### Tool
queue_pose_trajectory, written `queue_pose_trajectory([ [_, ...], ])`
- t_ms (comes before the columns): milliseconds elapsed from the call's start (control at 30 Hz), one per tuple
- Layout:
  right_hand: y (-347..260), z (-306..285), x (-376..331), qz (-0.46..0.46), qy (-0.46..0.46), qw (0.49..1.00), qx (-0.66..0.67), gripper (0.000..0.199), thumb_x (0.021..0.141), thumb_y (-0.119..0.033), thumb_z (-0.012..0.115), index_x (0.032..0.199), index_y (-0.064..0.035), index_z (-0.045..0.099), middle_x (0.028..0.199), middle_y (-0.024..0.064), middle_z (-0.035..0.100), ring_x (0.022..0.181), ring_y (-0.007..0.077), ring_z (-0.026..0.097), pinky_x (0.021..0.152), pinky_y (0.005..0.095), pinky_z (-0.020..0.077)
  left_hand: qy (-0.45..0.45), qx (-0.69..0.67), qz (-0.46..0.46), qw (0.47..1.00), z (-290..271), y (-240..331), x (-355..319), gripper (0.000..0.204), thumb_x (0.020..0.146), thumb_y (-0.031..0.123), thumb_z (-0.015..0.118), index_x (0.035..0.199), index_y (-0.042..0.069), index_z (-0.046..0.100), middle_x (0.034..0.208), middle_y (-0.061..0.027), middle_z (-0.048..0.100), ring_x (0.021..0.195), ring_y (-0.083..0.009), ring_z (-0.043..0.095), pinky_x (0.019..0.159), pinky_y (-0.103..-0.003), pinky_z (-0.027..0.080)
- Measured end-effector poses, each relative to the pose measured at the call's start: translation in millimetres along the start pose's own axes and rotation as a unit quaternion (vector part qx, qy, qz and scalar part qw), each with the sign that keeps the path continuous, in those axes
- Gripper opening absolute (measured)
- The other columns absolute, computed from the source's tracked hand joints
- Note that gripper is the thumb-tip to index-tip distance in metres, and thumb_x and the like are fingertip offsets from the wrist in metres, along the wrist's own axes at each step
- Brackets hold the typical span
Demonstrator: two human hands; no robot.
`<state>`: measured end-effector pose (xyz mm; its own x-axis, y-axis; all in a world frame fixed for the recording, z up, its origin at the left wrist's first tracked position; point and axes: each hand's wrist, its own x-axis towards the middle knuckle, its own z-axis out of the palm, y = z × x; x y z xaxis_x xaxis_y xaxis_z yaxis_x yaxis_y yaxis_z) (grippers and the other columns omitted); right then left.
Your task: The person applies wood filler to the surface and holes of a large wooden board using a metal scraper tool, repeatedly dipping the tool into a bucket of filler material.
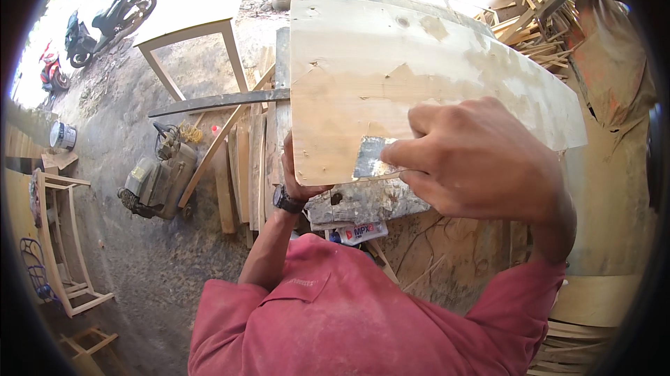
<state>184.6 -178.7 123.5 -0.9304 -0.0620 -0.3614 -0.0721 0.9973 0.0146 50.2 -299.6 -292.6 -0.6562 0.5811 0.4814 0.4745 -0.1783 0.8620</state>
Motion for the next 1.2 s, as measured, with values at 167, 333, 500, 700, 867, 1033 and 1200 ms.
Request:
queue_pose_trajectory([
  [167, 1.9, -6.9, -15.6, 0.007, -0.051, 0.999, -0.007, 0.012, 0.085, -0.016, 0.067, 0.089, -0.0067, 0.073, 0.081, 0.0153, 0.065, 0.071, 0.0336, 0.068, 0.065, 0.0449, 0.0534, -0.012, -0.033, -0.062, 0.997, -3.8, 20.1, 5.5, 0.116, 0.062, 0.049, 0.095, 0.148, -0.001, 0.036, 0.129, -0.0189, 0.065, 0.114, -0.0284, 0.068, 0.093, -0.042, 0.058],
  [333, 4.4, -7.8, -15.2, -0.002, 0.045, 0.999, -0.002, 0.017, 0.084, -0.019, 0.07, 0.098, -0.0152, 0.078, 0.077, 0.0101, 0.062, 0.064, 0.0284, 0.064, 0.059, 0.0419, 0.0496, 0.034, -0.025, 0.103, 0.994, 3.2, 6.6, 17.2, 0.116, 0.062, 0.05, 0.095, 0.148, -0.002, 0.036, 0.13, -0.0192, 0.065, 0.114, -0.0284, 0.068, 0.093, -0.042, 0.058],
  [500, 6.9, -6.1, -6.7, 0.015, -0.055, 0.998, -0.016, 0.017, 0.084, -0.019, 0.072, 0.099, -0.0158, 0.078, 0.076, 0.0098, 0.061, 0.063, 0.0272, 0.064, 0.056, 0.0421, 0.0481, -0.011, 0.051, 0.034, 0.998, 0.0, 5.6, 5.1, 0.118, 0.062, 0.051, 0.094, 0.149, -0.003, 0.035, 0.129, -0.02, 0.065, 0.113, -0.0292, 0.069, 0.092, -0.043, 0.058],
  [700, -7.6, -17.2, 8.1, -0.027, -0.025, 0.999, -0.011, 0.015, 0.086, -0.018, 0.07, 0.099, -0.0131, 0.075, 0.076, 0.0098, 0.06, 0.064, 0.0265, 0.065, 0.057, 0.0434, 0.0497, -0.002, -0.009, 0.068, 0.998, 0.0, 0.5, 10.4, 0.12, 0.062, 0.052, 0.095, 0.15, -0.002, 0.034, 0.129, -0.0201, 0.066, 0.112, -0.0303, 0.07, 0.092, -0.045, 0.058],
  [867, -20.2, -17.2, 42.3, -0.126, 0.052, 0.991, 0.002, 0.012, 0.087, -0.018, 0.068, 0.09, -0.0073, 0.073, 0.074, 0.0117, 0.06, 0.061, 0.0281, 0.064, 0.06, 0.0435, 0.052, 0.06, -0.114, 0.102, 0.986, -2.1, 34.2, 28.0, 0.123, 0.061, 0.055, 0.095, 0.15, -0.002, 0.032, 0.131, -0.0198, 0.065, 0.115, -0.0302, 0.069, 0.094, -0.044, 0.058],
  [1033, -11.9, -9.7, 39.7, -0.155, 0.089, 0.984, 0.021, 0.016, 0.087, -0.017, 0.066, 0.084, -0.0033, 0.073, 0.076, 0.0159, 0.065, 0.067, 0.0317, 0.068, 0.065, 0.0442, 0.0549, 0.044, -0.046, 0.097, 0.993, -6.7, 38.9, 29.5, 0.121, 0.06, 0.049, 0.097, 0.149, -0.003, 0.033, 0.131, -0.0207, 0.065, 0.116, -0.0303, 0.069, 0.095, -0.044, 0.058],
  [1200, 4.5, -51.1, 31.7, -0.007, -0.081, 0.997, 0.001, 0.023, 0.085, -0.012, 0.061, 0.097, 0.0026, 0.074, 0.081, 0.0206, 0.069, 0.069, 0.0308, 0.068, 0.07, 0.0436, 0.056, 0.011, 0.006, 0.068, 0.998, 8.3, -9.3, 3.9, 0.123, 0.059, 0.044, 0.099, 0.149, -0.004, 0.032, 0.124, -0.0222, 0.068, 0.108, -0.0343, 0.072, 0.089, -0.045, 0.06],
])
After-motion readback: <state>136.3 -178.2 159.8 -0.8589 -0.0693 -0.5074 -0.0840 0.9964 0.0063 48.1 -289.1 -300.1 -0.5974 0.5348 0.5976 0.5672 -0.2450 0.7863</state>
